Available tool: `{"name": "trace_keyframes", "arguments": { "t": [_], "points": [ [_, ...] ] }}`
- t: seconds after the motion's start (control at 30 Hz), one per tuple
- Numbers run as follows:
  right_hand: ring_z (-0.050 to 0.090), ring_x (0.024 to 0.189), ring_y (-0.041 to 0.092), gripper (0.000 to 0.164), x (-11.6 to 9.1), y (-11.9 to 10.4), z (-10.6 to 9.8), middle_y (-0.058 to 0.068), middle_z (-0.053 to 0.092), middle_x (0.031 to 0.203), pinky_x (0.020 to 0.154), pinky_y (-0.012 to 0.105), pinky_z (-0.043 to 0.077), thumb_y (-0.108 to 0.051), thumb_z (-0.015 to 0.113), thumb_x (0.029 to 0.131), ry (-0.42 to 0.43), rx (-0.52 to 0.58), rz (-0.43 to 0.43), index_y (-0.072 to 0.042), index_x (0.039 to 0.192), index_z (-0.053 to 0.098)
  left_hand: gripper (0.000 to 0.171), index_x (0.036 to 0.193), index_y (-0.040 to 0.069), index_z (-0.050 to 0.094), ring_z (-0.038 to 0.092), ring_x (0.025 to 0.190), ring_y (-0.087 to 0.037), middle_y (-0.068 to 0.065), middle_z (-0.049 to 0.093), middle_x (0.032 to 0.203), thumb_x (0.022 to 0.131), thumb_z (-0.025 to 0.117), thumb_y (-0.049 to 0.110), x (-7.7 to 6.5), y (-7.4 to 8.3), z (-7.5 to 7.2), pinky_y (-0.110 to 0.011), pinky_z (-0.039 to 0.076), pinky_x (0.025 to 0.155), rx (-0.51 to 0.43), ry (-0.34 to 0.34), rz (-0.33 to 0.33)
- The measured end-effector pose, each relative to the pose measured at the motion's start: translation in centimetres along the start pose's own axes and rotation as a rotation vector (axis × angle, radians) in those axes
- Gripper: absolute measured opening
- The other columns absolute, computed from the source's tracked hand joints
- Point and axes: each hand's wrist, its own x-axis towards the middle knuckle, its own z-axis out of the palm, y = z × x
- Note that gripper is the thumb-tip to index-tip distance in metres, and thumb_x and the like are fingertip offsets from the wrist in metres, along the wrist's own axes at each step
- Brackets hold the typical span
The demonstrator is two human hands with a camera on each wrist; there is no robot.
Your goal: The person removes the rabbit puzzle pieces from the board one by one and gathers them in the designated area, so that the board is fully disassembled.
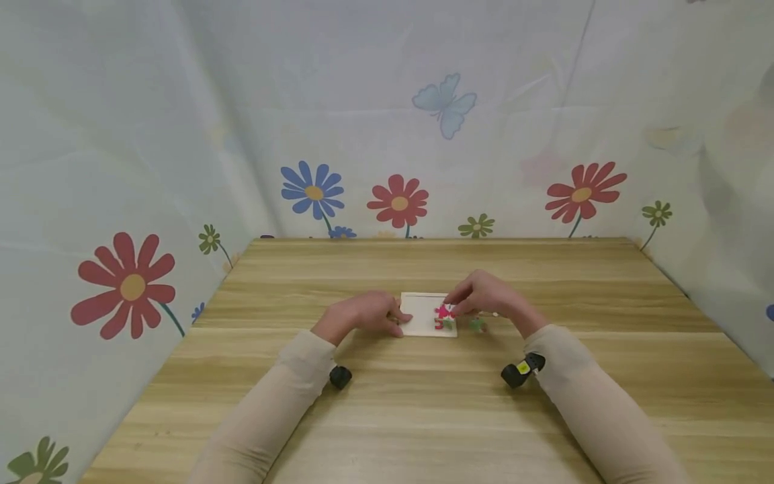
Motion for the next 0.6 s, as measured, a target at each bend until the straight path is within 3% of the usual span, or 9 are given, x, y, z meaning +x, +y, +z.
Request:
{"name": "trace_keyframes", "arguments": {
  "t": [0.3, 0.6],
  "points": [
    [0.062, 0.074, 0.015, 0.023, -3.7, 3.9, -4.4, 0.011, 0.073, 0.095, 0.069, 0.034, 0.056, -0.002, 0.073, 0.09, 0.033, 0.087, 0.091, 0.008, 0.111, 0.073, 0.047, 0.134, 0.016, 0.062, 0.036, 0.072, -0.013, 0.002, 0.055, 0.088, 0.091, 0.075, 0.029, -0.3, 0.2, 0.0, -0.027, 0.034, 0.067, -0.023, 0.006, -0.006],
    [0.057, 0.075, 0.014, 0.02, -5.0, 5.4, -4.9, 0.011, 0.073, 0.097, 0.067, 0.031, 0.051, -0.001, 0.076, 0.087, 0.022, 0.026, 0.134, 0.005, 0.106, 0.076, 0.048, 0.135, 0.017, 0.061, 0.035, 0.071, -0.012, 0.002, 0.055, 0.089, 0.091, 0.074, 0.031, 0.2, 0.1, 0.2, -0.026, 0.034, 0.067, 0.001, -0.002, 0.015]
  ]
}}
